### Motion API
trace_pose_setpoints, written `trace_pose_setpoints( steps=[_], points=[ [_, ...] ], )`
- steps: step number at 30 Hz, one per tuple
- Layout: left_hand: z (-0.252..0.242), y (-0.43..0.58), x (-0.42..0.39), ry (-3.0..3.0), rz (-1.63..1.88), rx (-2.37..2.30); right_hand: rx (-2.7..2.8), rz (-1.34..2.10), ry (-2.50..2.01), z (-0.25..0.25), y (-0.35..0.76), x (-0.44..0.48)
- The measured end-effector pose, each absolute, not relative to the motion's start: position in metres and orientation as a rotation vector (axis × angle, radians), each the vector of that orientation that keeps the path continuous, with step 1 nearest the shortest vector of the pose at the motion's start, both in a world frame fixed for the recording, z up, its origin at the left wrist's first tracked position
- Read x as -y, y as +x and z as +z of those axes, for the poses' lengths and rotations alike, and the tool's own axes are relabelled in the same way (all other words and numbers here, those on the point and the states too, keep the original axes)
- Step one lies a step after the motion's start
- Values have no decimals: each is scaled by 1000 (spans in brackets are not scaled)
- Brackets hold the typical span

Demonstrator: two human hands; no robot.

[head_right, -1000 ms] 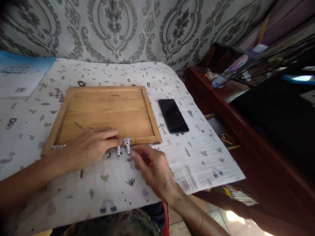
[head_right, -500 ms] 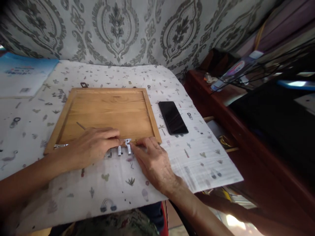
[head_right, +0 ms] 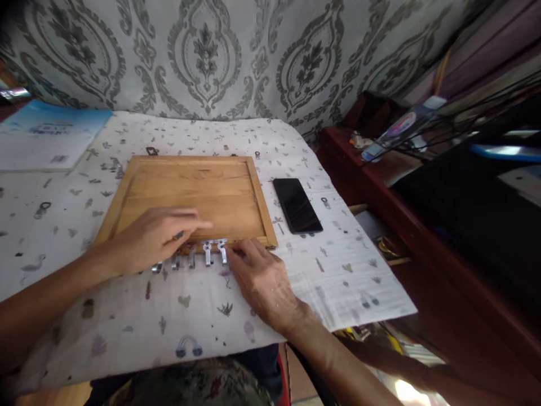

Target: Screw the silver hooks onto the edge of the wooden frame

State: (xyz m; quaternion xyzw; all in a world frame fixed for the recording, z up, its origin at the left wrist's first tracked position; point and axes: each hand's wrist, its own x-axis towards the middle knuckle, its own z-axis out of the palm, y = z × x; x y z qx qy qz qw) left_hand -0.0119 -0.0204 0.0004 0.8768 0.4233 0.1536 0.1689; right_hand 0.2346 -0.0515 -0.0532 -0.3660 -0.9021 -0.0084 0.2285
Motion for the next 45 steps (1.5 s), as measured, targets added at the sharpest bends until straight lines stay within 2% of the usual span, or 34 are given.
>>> trace_pose_setpoints(
  steps=[4, 13, 24, 45],
  points=[
    [11, -21, 16, 2293, 628, -1347, 2482, -21, -999, -54, 234, 52],
    [16, -30, 16, 2128, 685, -1351, 2470, -60, -969, -59, 234, 51],
    [-11, 2, 13, 2496, 276, -1216, 2465, -73, -998, -60, 233, 51],
    [-12, 2, 15, 2606, 192, -1142, 2456, 9, -993, -56, 232, 52]
  ],
)
